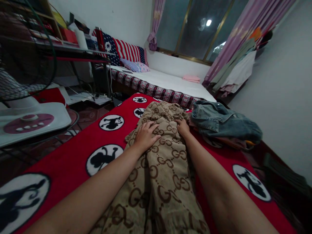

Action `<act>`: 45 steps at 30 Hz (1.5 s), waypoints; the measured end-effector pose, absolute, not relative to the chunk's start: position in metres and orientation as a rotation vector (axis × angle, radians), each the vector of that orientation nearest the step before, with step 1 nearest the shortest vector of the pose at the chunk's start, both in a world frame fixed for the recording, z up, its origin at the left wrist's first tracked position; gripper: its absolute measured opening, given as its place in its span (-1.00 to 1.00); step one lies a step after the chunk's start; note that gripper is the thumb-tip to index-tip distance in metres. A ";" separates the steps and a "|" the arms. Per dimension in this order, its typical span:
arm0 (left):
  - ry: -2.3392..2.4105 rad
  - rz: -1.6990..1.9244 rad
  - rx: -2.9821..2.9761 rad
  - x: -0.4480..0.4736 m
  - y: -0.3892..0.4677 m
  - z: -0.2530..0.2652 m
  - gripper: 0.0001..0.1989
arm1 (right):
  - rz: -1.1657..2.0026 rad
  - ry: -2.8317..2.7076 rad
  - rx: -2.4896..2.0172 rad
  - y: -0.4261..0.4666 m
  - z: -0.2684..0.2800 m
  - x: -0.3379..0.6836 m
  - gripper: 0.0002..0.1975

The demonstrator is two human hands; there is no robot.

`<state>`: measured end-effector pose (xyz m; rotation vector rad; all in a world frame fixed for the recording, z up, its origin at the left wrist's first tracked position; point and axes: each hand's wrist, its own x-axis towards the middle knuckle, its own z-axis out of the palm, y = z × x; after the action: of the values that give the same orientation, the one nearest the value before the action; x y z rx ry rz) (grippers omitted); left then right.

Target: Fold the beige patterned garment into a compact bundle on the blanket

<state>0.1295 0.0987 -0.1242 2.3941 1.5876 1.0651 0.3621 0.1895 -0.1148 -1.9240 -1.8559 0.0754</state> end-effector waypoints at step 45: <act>1.155 1.572 2.033 0.121 0.094 -0.114 -0.76 | 0.164 -2.511 -1.334 -0.060 -0.105 0.293 -0.34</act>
<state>0.1209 0.0938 -0.1136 2.0331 1.1554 1.5725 0.2930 -0.0601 -0.1049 -1.3337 -2.5109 0.1637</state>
